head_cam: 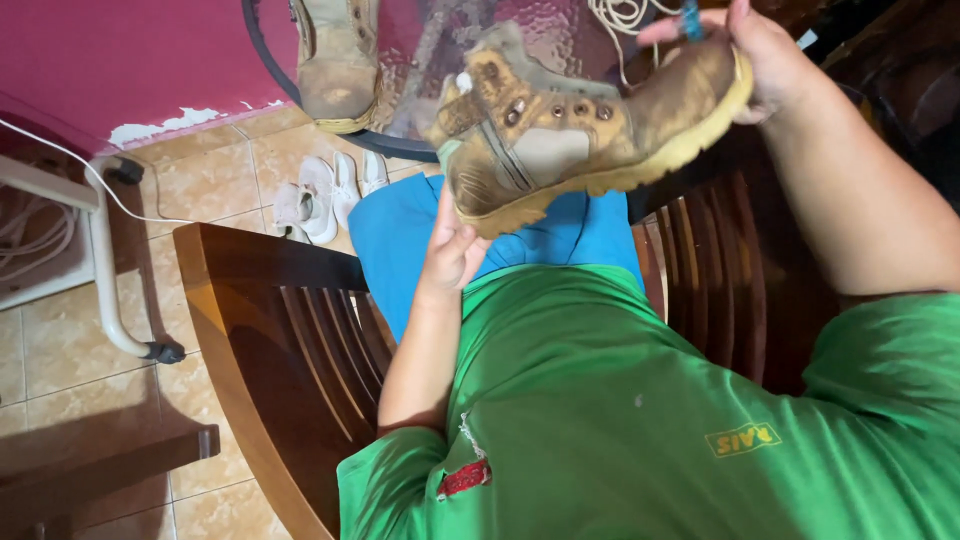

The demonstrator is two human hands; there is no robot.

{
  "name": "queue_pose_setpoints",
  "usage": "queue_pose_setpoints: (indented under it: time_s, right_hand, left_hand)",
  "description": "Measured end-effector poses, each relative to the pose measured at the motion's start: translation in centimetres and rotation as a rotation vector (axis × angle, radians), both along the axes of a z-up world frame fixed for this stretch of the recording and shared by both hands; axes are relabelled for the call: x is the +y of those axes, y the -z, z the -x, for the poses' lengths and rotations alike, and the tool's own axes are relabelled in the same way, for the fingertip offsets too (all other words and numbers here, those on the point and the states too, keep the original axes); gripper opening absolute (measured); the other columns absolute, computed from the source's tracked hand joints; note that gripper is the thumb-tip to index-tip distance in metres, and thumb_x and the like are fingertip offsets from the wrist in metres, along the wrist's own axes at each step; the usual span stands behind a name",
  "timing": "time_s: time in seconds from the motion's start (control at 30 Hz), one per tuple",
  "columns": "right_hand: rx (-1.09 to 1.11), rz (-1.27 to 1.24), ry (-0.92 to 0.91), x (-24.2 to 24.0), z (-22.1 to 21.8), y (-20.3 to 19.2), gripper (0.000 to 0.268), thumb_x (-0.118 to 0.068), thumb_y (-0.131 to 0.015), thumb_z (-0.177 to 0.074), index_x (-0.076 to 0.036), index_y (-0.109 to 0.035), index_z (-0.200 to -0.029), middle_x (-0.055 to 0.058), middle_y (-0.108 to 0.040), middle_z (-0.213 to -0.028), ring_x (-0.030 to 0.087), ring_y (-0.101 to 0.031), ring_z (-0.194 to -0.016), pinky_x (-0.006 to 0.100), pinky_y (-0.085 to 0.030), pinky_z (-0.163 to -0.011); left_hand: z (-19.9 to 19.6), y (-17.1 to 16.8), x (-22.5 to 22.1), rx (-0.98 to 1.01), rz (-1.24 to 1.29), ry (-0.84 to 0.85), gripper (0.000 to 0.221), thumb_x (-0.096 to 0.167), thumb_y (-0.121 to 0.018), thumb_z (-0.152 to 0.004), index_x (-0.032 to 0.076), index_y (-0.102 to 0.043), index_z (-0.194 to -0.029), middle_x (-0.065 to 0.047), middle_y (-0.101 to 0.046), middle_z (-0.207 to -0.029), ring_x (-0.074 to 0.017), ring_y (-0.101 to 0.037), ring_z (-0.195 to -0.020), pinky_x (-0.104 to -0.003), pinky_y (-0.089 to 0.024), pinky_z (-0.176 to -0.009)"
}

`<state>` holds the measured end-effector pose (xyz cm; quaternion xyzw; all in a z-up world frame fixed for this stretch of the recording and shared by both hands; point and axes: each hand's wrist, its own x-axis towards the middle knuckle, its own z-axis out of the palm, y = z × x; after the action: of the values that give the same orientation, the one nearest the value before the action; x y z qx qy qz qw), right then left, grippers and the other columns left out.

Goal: Scrubbing the upper and sole of a boot using a toothbrush to remove dirt.

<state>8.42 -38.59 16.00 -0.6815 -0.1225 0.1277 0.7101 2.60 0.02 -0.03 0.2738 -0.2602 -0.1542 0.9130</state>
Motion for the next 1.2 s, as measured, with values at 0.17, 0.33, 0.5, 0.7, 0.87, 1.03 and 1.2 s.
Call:
queue_pose_setpoints:
  time_s: [0.17,0.33,0.5,0.7,0.87,1.03,1.2]
  right_hand:
    - [0.036,0.275,-0.193,2.4,1.0,0.5,0.073,-0.059,-0.047,-0.103,0.006,-0.063,-0.131,0.017,-0.069,-0.09,0.008,-0.034,-0.049,0.019,-0.026,-0.048]
    - [0.189,0.175,-0.12,7.2,3.0,2.0,0.064,-0.023,-0.07,-0.083,-0.001,-0.056,-0.141,0.011,-0.065,-0.137,0.021,-0.063,-0.122,0.036,-0.051,-0.111]
    - [0.104,0.278,-0.086,7.8,2.6,1.6,0.05,-0.026,-0.064,-0.092,-0.001,-0.06,-0.135,0.011,-0.065,-0.135,0.021,-0.064,-0.121,0.034,-0.051,-0.11]
    - [0.135,0.165,0.108,7.2,2.8,2.9,0.031,-0.023,-0.073,-0.094,-0.003,-0.07,-0.118,0.006,-0.073,-0.104,0.012,-0.068,-0.087,0.027,-0.058,-0.076]
    - [0.163,-0.033,0.265,6.8,2.7,0.7,0.037,-0.021,-0.08,-0.085,-0.004,-0.07,-0.116,0.008,-0.076,-0.112,0.016,-0.075,-0.096,0.031,-0.066,-0.09]
    - [0.157,-0.22,0.541,3.4,1.0,1.9,0.04,-0.013,-0.083,-0.079,-0.004,-0.072,-0.116,0.011,-0.077,-0.114,0.024,-0.079,-0.1,0.045,-0.07,-0.095]
    - [0.095,-0.314,0.618,0.3,-2.1,5.5,0.035,-0.009,-0.081,-0.083,-0.001,-0.071,-0.116,0.017,-0.075,-0.11,0.031,-0.08,-0.101,0.054,-0.069,-0.093]
  left_hand:
    - [-0.6,2.0,-0.4,0.032,0.02,-0.051,0.087,0.02,-0.073,-0.101,0.014,-0.018,-0.168,-0.015,-0.037,-0.166,-0.0284,-0.044,-0.149,-0.044,-0.04,-0.125]
    - [0.4,3.6,-3.7,0.023,-0.015,0.043,0.076,0.019,-0.076,-0.101,0.001,-0.033,-0.16,-0.018,-0.044,-0.161,-0.0277,-0.047,-0.146,-0.04,-0.039,-0.124]
    - [-0.1,3.0,-3.5,0.067,-0.032,-0.032,0.071,0.027,-0.075,-0.103,0.004,-0.038,-0.158,-0.016,-0.051,-0.154,-0.0271,-0.054,-0.139,-0.038,-0.047,-0.116]
    - [0.1,0.5,-2.9,0.155,-0.022,-0.108,0.078,0.03,-0.069,-0.105,0.012,-0.024,-0.166,-0.014,-0.047,-0.16,-0.0258,-0.054,-0.141,-0.039,-0.049,-0.115]
    - [0.1,0.2,-2.7,0.175,-0.01,-0.076,0.08,0.028,-0.065,-0.104,0.014,-0.018,-0.167,-0.012,-0.026,-0.172,-0.029,-0.047,-0.145,-0.042,-0.049,-0.114]
    - [-0.6,2.5,-3.2,-0.013,-0.182,-0.038,0.067,0.027,-0.064,-0.107,0.016,-0.032,-0.164,-0.017,-0.046,-0.157,-0.0359,-0.056,-0.137,-0.046,-0.053,-0.11]
    - [-1.0,3.3,-3.0,-0.062,-0.357,-0.047,0.061,0.024,-0.063,-0.108,0.015,-0.036,-0.162,-0.017,-0.052,-0.152,-0.0315,-0.061,-0.13,-0.043,-0.054,-0.105]
